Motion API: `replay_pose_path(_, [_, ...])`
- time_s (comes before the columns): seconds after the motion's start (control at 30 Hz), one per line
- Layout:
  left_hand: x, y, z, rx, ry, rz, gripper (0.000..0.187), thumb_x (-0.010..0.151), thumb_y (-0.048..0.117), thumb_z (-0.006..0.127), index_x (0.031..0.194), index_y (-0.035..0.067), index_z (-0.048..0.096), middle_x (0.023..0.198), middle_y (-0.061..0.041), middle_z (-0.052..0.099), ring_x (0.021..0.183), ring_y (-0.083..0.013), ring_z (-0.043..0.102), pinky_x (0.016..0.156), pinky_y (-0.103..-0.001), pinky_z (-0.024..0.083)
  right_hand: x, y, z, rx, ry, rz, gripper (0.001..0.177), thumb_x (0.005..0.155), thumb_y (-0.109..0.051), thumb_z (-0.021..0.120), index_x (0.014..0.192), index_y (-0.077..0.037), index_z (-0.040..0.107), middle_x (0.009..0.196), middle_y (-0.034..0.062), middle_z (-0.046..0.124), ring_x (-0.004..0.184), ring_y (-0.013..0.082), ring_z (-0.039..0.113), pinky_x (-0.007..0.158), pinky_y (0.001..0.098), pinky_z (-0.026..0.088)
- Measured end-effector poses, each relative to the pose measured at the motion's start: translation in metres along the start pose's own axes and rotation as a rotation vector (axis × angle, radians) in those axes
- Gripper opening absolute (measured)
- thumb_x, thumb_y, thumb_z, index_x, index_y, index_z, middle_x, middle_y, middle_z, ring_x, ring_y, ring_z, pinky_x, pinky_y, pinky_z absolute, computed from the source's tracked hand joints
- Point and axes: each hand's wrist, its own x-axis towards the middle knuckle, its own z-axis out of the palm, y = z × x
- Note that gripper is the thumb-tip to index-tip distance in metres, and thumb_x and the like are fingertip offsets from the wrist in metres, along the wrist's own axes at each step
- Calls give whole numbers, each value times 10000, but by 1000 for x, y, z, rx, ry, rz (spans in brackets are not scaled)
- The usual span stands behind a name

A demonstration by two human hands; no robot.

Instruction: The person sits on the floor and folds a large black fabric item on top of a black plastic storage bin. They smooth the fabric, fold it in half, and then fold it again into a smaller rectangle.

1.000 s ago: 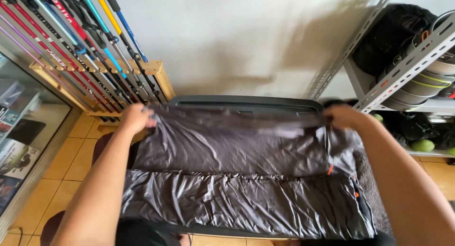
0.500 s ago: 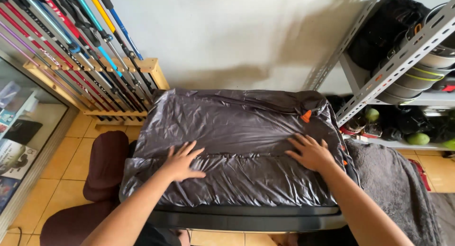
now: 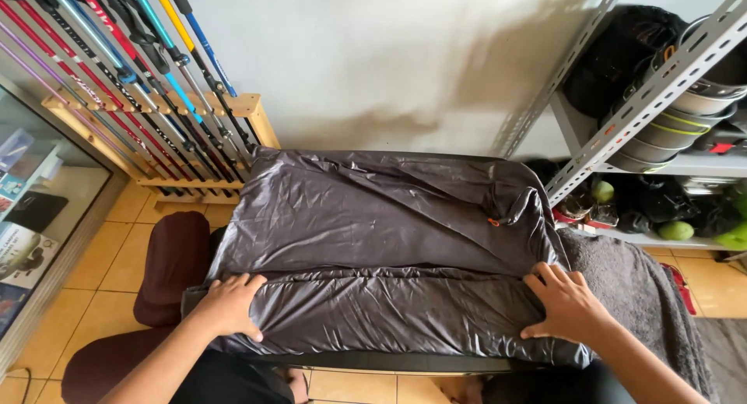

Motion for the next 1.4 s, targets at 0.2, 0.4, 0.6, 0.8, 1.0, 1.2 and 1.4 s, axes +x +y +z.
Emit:
replay_pose_path(0.2, [9, -1, 4, 67, -118, -29, 1403, 624, 609, 989, 1635, 304, 65, 1693, -74, 145, 1579, -328, 148, 1264, -494, 182, -15, -16, -23, 230, -405, 152, 1447, 586, -864, 993, 1588, -259, 141, 1371, 5, 585, 1264, 168, 585, 1094, 418, 499])
replay_pose_path(0.4, [21, 12, 4, 55, -66, -16, 965, 761, 478, 744, 1539, 235, 227, 1507, -81, 395, 1436, -333, 334, 1162, -499, 299, 0, -42, -20, 51, -587, 41, 1111, 728, -721, 826, 1578, -262, 277, 1481, -13, 376, 1388, 230, 355, 1112, 498, 410])
replay_pose_path(0.6, [74, 12, -29, 7, 180, 14, 671, 885, 329, 529, 1516, 168, 368, 1258, -119, 658, 1186, -350, 609, 1058, -526, 444, 76, -15, -44, 137, -676, 142, 438, 875, -583, 757, 985, -160, 718, 918, -44, 757, 800, 89, 694, 690, 197, 584])
replay_pose_path(0.8, [165, -11, -108, 178, 831, -41, 336, 851, 299, 695, 1158, 178, 630, 1201, -113, 650, 1079, -362, 691, 954, -579, 521, 164, 57, -52, -180, 64, 377, 893, 626, -837, 727, 1316, -273, 678, 1229, 39, 750, 1197, 278, 635, 980, 541, 503])
replay_pose_path(1.0, [45, 1, -221, 332, 1939, -117, 301, 767, -54, 741, 905, 173, 600, 897, 12, 545, 891, -205, 527, 846, -312, 326, 95, 103, -162, -320, 1064, 555, 594, 768, -528, 879, 1190, -160, 679, 1181, 125, 640, 1099, 350, 525, 950, 483, 393])
replay_pose_path(1.2, [12, -16, -96, 440, 1428, 118, 101, 1013, 167, 554, 1063, 107, 618, 882, -81, 544, 813, -305, 549, 822, -478, 428, 17, 52, -132, -204, 442, 325, 744, 853, -340, 713, 1471, -239, 312, 942, 29, 680, 877, 251, 675, 845, 560, 589])
replay_pose_path(1.4, [33, -14, 61, 263, 838, 166, 308, 803, -44, 546, 1064, 120, 541, 1038, -85, 536, 949, -331, 575, 748, -507, 508, -15, 7, 58, -232, 409, 35, 658, 673, -87, 677, 1284, -278, 523, 1241, 40, 528, 1093, 250, 555, 1017, 490, 496])
